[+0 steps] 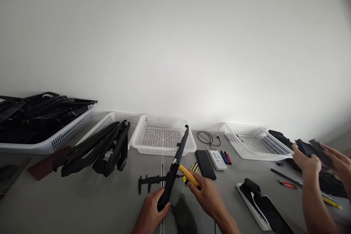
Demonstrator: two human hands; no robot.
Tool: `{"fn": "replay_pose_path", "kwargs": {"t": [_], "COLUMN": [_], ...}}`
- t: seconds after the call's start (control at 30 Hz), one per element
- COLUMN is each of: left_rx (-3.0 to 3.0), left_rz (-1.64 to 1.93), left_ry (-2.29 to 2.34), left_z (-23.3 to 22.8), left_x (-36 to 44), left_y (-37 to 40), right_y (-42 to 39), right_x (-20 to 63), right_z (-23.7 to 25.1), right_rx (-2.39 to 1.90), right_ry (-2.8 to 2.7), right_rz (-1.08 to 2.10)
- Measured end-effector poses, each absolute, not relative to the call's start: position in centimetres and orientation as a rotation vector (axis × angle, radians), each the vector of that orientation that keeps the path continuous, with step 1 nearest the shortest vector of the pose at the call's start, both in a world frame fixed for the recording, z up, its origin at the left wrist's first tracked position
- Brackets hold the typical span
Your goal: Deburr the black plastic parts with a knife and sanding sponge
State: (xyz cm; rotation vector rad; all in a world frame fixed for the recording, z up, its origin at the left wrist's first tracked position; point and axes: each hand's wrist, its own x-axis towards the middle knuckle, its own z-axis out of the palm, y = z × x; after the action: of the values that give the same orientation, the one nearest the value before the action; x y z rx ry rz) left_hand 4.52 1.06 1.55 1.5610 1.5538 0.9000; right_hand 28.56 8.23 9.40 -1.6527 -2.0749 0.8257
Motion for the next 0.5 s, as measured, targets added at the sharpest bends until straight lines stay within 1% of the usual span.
{"fn": "replay_pose_path", "kwargs": {"t": [0.17,0.4,0.5], "left_rx": [1.518,1.529,1.52], "left_rz": [0.858,0.876,0.85], "left_ry": [1.631,1.612,1.624], "left_z": [1.03,1.1,1.26], "left_x": [4.49,4.44,4.37], "left_y": [0.98,0.96,0.96], "right_y": [8.57,8.46,8.3], "right_x": [28.54,28.61,28.47], "right_z": [9.18,9.42,9.47], "right_rx": [-1.624,-1.622,-1.626], "right_ry": [-2.064,-2.091,-2.083], "right_rz": [0.848,0.801,0.841]}}
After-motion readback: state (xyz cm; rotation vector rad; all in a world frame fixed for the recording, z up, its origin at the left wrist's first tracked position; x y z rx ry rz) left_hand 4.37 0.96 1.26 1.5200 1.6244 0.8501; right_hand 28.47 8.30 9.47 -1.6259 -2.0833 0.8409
